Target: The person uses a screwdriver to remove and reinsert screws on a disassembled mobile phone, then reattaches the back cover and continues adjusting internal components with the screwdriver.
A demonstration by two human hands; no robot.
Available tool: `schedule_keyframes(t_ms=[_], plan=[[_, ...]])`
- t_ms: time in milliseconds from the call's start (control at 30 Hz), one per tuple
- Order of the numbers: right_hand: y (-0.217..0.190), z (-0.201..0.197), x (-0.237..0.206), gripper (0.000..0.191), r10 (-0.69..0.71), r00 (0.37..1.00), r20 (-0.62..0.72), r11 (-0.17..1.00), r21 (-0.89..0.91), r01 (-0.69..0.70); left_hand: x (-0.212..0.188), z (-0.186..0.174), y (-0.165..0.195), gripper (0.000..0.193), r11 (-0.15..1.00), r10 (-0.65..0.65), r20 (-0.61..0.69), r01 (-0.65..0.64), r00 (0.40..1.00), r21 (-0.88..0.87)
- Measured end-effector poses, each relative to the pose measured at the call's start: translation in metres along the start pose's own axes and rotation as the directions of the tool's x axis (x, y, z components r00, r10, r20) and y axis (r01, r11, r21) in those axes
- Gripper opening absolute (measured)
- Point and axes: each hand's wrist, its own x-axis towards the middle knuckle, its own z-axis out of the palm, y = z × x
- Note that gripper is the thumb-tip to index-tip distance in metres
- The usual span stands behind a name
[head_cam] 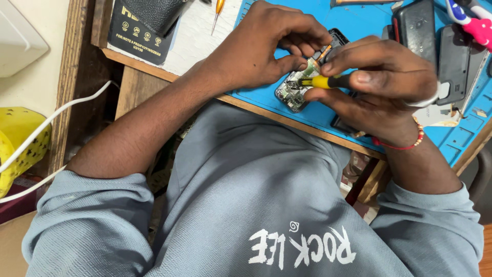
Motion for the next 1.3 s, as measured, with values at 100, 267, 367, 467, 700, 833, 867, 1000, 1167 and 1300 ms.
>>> schedule_keyframes(t_ms=[100, 267, 367, 467, 700, 833, 867, 1000, 1167, 1300], plan=[[-0.028, -0.001, -0.005, 0.065, -0.039, 0.999, -0.022, 0.998, 0.046, 0.04, 0.003, 0.047, 0.023, 0.032, 1.0, 0.007, 0.008, -0.007, 1.0, -0.003], [-0.082, -0.093, 0.132, 0.06, 0.103, 0.995, -0.004, 0.988, 0.113, -0.102, 0.073, -0.082, 0.154, 0.027, 1.0, 0.013, 0.019, -0.013, 1.0, -0.002], [-0.099, -0.109, 0.177, 0.06, 0.078, 0.997, 0.005, 0.994, 0.08, -0.078, 0.094, -0.097, 0.198, 0.027, 0.999, -0.006, 0.025, 0.007, 1.0, -0.036], [-0.106, -0.12, 0.192, 0.063, 0.012, 1.0, -0.025, 1.0, 0.016, -0.011, 0.104, -0.096, 0.208, 0.027, 1.0, 0.003, 0.028, -0.002, 1.0, -0.022], [-0.106, -0.099, 0.169, 0.058, 0.095, 0.995, 0.023, 0.987, 0.127, -0.098, 0.092, -0.086, 0.177, 0.028, 0.998, -0.021, 0.035, 0.023, 0.999, -0.055], [-0.096, -0.102, 0.16, 0.061, 0.019, 0.999, -0.039, 1.0, 0.011, -0.019, 0.088, -0.083, 0.171, 0.028, 0.998, -0.03, 0.047, 0.032, 0.998, -0.06], [-0.098, -0.104, 0.158, 0.061, 0.003, 1.0, -0.018, 1.0, -0.003, -0.004, 0.088, -0.08, 0.172, 0.028, 0.998, -0.03, 0.048, 0.033, 0.998, -0.06], [-0.11, -0.109, 0.156, 0.058, -0.02, 0.999, 0.043, 0.999, -0.027, 0.021, 0.09, -0.072, 0.178, 0.026, 0.998, -0.005, 0.029, 0.003, 1.0, 0.057], [-0.105, -0.113, 0.157, 0.056, 0.006, 0.999, 0.047, 1.0, -0.03, -0.005, 0.101, -0.071, 0.175, 0.027, 0.999, -0.027, 0.038, 0.028, 0.999, -0.028], [-0.092, -0.118, 0.157, 0.064, -0.078, 0.997, -0.016, 0.994, -0.073, 0.077, 0.106, -0.07, 0.173, 0.027, 0.999, -0.009, 0.048, 0.011, 0.999, -0.037]])
